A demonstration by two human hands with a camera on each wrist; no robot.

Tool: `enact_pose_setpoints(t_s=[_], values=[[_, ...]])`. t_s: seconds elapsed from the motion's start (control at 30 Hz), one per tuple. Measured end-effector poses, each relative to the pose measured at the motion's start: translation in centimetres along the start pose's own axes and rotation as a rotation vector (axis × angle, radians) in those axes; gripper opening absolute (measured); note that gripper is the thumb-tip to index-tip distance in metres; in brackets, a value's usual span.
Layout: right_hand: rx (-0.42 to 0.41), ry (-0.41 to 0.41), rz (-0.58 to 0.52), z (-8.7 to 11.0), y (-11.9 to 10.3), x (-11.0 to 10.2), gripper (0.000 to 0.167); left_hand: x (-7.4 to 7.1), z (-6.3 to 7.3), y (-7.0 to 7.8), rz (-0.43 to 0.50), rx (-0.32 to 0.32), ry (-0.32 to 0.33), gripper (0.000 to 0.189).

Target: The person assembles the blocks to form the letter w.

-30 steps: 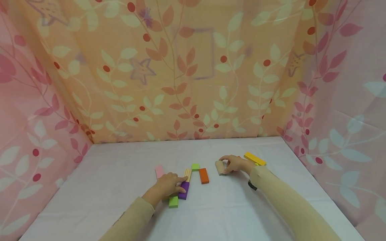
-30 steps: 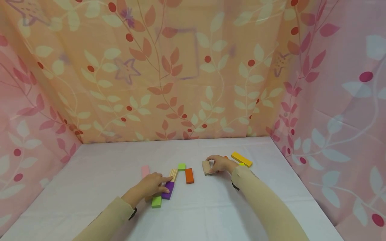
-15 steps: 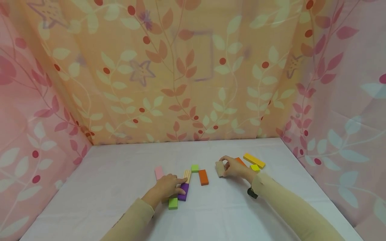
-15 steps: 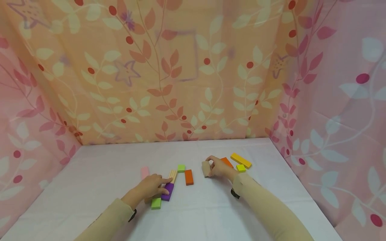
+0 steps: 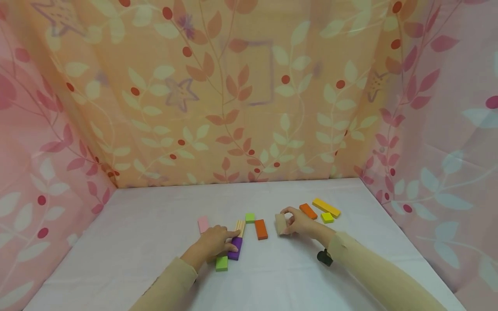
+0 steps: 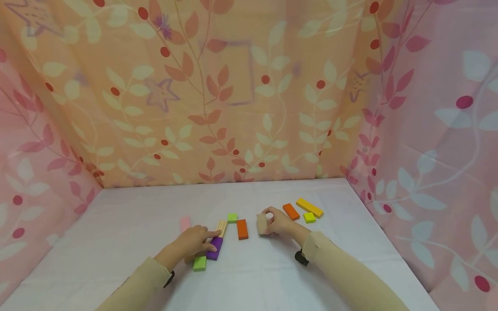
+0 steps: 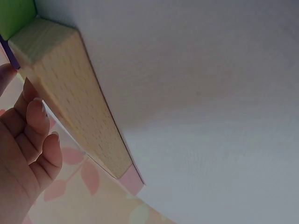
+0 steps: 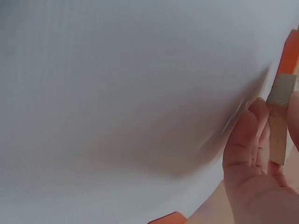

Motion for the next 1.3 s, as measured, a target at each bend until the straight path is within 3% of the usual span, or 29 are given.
enact_pose_setpoints(t_s=[0.5,1.07,1.3], values=[[0.017,-0.059,-0.022,1.9,-0.2,2.0,0.057,-0.4,0.3,0.2,-0.022,0.011,0.033,0.059],[-0.103,-0.228,-0.060,4.6,-1.9,5.4,0.058,-0.2,0.1,0.1,-0.031,0.008,0.025,0.060],[-0.182,-0.270,0.008,4.7,-2.5,6.2,0.061,-0.2,0.1,0.1,-0.027,0.009,0.024,0.060]])
Point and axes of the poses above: each hand's wrist, its own z-axis away from the middle knuckle, its own x-axis out of the palm, y = z × x, the point moved 9 cm from there along -z, towards the middle knuckle, and after that the axes turned 9 degrees about -x, right-handed, at the moved point
